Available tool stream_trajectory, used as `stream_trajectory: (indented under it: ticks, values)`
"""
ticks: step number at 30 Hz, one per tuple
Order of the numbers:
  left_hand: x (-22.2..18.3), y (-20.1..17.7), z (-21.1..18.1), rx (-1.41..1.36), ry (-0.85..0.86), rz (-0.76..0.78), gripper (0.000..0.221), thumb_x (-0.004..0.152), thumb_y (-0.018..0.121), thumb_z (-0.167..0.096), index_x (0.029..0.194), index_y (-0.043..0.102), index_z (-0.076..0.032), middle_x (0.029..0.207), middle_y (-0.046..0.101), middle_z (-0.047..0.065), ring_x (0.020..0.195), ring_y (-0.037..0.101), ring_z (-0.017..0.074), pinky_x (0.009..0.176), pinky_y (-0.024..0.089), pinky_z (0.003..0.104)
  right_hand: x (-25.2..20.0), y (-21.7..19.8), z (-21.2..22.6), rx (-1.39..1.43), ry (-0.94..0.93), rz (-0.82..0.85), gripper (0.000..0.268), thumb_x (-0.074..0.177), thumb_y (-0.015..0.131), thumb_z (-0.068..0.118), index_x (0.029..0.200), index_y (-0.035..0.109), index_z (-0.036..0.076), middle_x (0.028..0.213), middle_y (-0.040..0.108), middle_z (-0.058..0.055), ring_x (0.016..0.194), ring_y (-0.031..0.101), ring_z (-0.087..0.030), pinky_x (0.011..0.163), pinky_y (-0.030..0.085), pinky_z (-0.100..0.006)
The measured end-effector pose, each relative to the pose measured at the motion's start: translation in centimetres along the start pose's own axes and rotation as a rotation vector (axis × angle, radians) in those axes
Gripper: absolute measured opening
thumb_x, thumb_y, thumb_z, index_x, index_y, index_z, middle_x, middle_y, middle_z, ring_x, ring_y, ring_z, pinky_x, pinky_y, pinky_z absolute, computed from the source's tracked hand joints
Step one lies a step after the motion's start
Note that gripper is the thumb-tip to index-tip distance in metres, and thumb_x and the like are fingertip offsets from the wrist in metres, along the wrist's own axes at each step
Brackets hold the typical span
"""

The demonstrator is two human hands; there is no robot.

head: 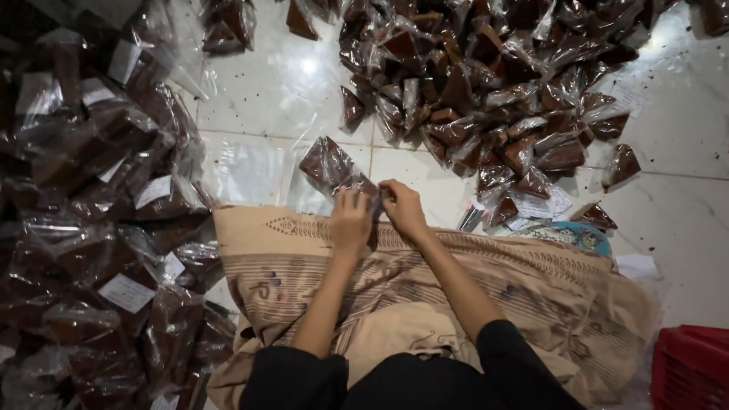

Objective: Packing small triangular food items into larger plastic bags and sealing them with a stapler.

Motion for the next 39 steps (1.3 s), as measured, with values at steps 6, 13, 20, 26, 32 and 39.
stream_trajectory:
  ticks: [6, 13, 20, 26, 32, 39]
  values:
    - [1.1, -0.8, 0.3, 0.092, -0.019, -0.048, 0.019, 0.082, 0.069, -0.013, 0.095, 0.063, -0.024, 0.099, 0.059, -0.006, 0.099, 0.060, 0.0202, 0.077, 0.054, 0.026, -2.0, -1.1, -0.6, 0.012, 0.020, 0.017, 0.017, 0.082, 0.077, 0.012, 0.097, 0.076, 0.020, 0.090, 0.078, -0.001, 0.089, 0.075, -0.022, 0.082, 0.058, -0.033]
    - [9.4, -7.9, -2.7, -0.230, -0.077, 0.182, 0.054, 0.082, 0.074, -0.056, 0.122, 0.064, -0.022, 0.130, 0.048, 0.011, 0.124, 0.041, 0.0386, 0.092, 0.041, 0.060, -1.8, -4.0, 1.2, 0.736, 0.628, -0.305, 0.046, 0.095, 0.070, 0.036, 0.124, 0.046, 0.008, 0.094, 0.059, -0.004, 0.077, 0.064, -0.012, 0.065, 0.055, -0.021]
    - [8.8, -8.1, -3.9, -0.097, -0.182, 0.515, 0.059, 0.082, 0.070, -0.064, 0.137, 0.059, -0.042, 0.168, 0.007, 0.011, 0.151, -0.002, 0.0471, 0.101, 0.022, 0.085, -4.3, -13.3, 4.8, 0.403, 0.443, 0.337, 0.040, 0.087, 0.056, 0.004, 0.124, 0.072, 0.005, 0.104, 0.077, -0.020, 0.092, 0.065, -0.027, 0.080, 0.054, -0.034]
    - [5.8, -9.9, -6.4, -0.119, -0.264, 0.444, 0.059, 0.088, 0.062, -0.065, 0.141, 0.052, -0.040, 0.165, 0.008, 0.020, 0.149, -0.004, 0.0529, 0.100, 0.019, 0.086, -4.9, -26.6, -20.7, -0.794, 0.652, -0.261, 0.049, 0.074, 0.084, 0.027, 0.108, 0.067, -0.004, 0.093, 0.072, -0.029, 0.085, 0.071, -0.046, 0.068, 0.057, -0.058]
    - [3.1, -7.6, -5.9, -0.044, -0.231, 0.333, 0.064, 0.085, 0.061, -0.069, 0.142, 0.047, -0.043, 0.166, 0.009, 0.022, 0.149, 0.000, 0.0545, 0.099, 0.021, 0.086, -4.5, -26.6, -22.4, -0.469, 0.686, -0.365, 0.020, 0.071, 0.080, 0.017, 0.091, 0.078, 0.018, 0.083, 0.073, -0.012, 0.085, 0.072, -0.041, 0.072, 0.056, -0.048]
    - [2.7, -7.5, -5.8, -0.063, -0.231, 0.292, 0.061, 0.087, 0.056, -0.072, 0.140, 0.050, -0.044, 0.166, 0.013, 0.020, 0.150, 0.000, 0.0528, 0.098, 0.015, 0.088, -7.4, -28.1, -19.5, -0.568, 0.640, -0.494, 0.019, 0.084, 0.072, 0.018, 0.099, 0.081, 0.025, 0.083, 0.073, -0.016, 0.080, 0.072, -0.043, 0.072, 0.058, -0.053]
Point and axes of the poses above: each hand's wrist, its own x-axis towards the middle knuckle, its own y-axis out of the palm, z = x × y, the point moved 1 cm from there along x, towards the middle knuckle
